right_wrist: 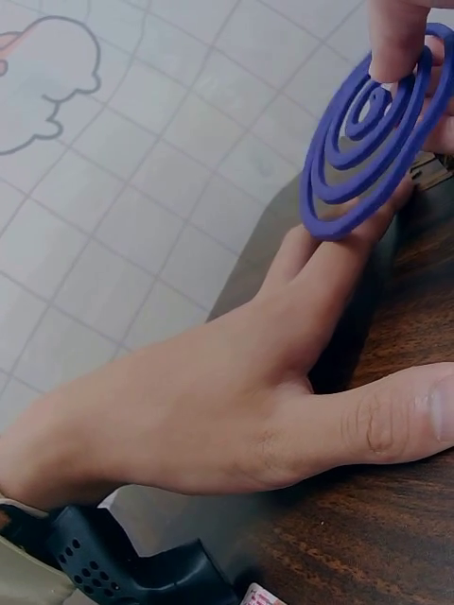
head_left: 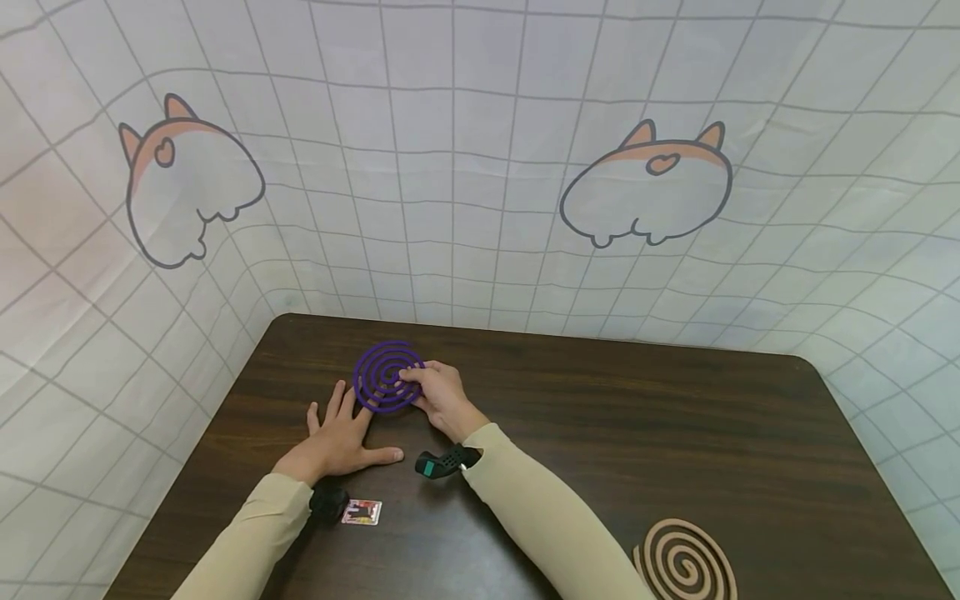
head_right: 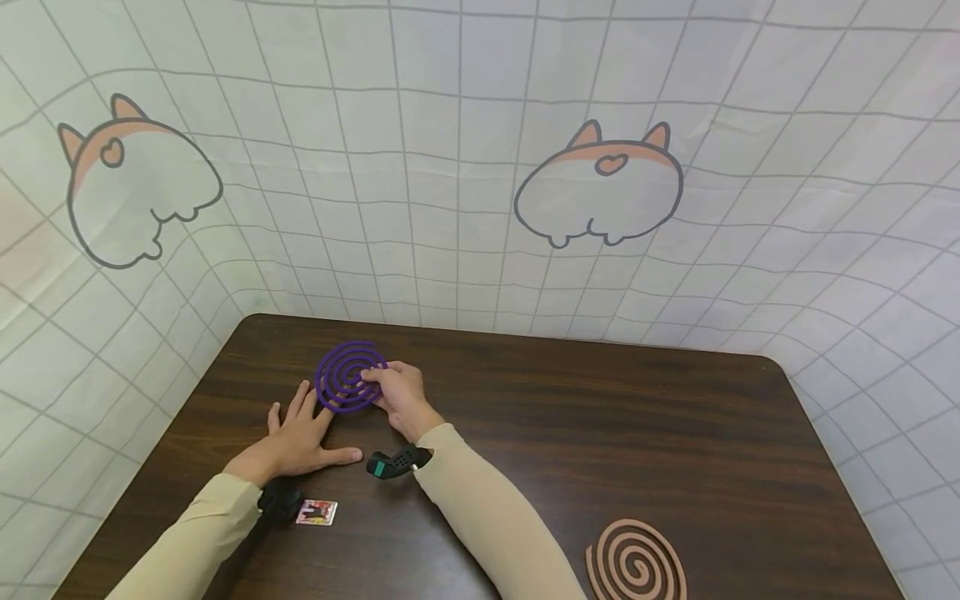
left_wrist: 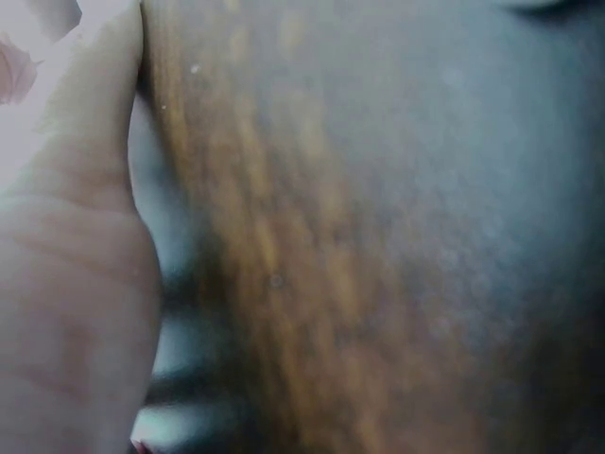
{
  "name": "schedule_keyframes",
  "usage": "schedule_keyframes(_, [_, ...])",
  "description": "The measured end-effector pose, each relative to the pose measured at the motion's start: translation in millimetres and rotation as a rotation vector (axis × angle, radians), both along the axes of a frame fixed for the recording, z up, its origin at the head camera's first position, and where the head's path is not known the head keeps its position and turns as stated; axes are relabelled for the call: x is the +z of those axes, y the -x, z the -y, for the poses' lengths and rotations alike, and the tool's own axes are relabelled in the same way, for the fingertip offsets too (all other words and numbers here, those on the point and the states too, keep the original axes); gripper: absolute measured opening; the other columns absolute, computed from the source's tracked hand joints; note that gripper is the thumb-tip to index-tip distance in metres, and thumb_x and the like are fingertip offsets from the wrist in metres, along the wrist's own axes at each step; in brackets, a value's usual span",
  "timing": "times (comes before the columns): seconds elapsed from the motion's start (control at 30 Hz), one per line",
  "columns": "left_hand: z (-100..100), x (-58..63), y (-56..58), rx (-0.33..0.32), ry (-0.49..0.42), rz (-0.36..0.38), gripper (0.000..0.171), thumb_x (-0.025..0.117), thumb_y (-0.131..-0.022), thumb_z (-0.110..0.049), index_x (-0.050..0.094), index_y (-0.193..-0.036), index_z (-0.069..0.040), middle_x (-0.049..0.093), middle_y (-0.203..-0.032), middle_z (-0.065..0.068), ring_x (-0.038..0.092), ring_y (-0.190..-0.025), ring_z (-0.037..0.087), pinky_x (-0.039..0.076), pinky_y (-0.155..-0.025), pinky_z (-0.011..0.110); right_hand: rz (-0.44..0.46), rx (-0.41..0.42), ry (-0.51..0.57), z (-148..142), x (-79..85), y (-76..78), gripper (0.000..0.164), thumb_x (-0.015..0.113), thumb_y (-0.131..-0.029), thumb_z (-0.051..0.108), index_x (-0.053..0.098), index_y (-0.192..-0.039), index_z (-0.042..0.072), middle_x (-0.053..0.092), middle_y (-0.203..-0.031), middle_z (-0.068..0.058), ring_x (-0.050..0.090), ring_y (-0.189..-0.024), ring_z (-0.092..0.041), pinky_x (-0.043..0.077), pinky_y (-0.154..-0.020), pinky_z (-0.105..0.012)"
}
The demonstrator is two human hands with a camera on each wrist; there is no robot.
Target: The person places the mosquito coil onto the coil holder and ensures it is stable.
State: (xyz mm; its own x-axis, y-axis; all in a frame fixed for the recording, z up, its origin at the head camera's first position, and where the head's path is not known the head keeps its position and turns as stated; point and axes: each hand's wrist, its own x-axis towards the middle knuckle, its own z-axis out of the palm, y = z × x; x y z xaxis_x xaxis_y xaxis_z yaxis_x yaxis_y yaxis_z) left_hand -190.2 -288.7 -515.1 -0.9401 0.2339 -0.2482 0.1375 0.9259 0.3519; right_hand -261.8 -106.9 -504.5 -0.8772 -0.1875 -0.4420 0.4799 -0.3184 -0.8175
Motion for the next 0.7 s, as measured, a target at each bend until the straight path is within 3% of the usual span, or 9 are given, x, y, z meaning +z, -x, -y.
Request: schedule_keyframes(0.7, [-3.1, 3.5, -0.6, 0.008, -0.007, 0.011, 0.118, 0.068, -0.082, -0.078, 0.024, -0.165, -0.008, 0.008, -0.171, 0.03, -0.004, -0.159, 0.054, -0.001, -0.114, 0.086, 0.016, 0.035, -0.004, -8.4, -3.6, 5.7, 0.013, 0.077, -0.091, 0.002, 0.065, -0.091, 0.008, 0.072, -0.086, 0.0, 0.071, -0.074, -0.008, 0.059, -0.066, -0.02])
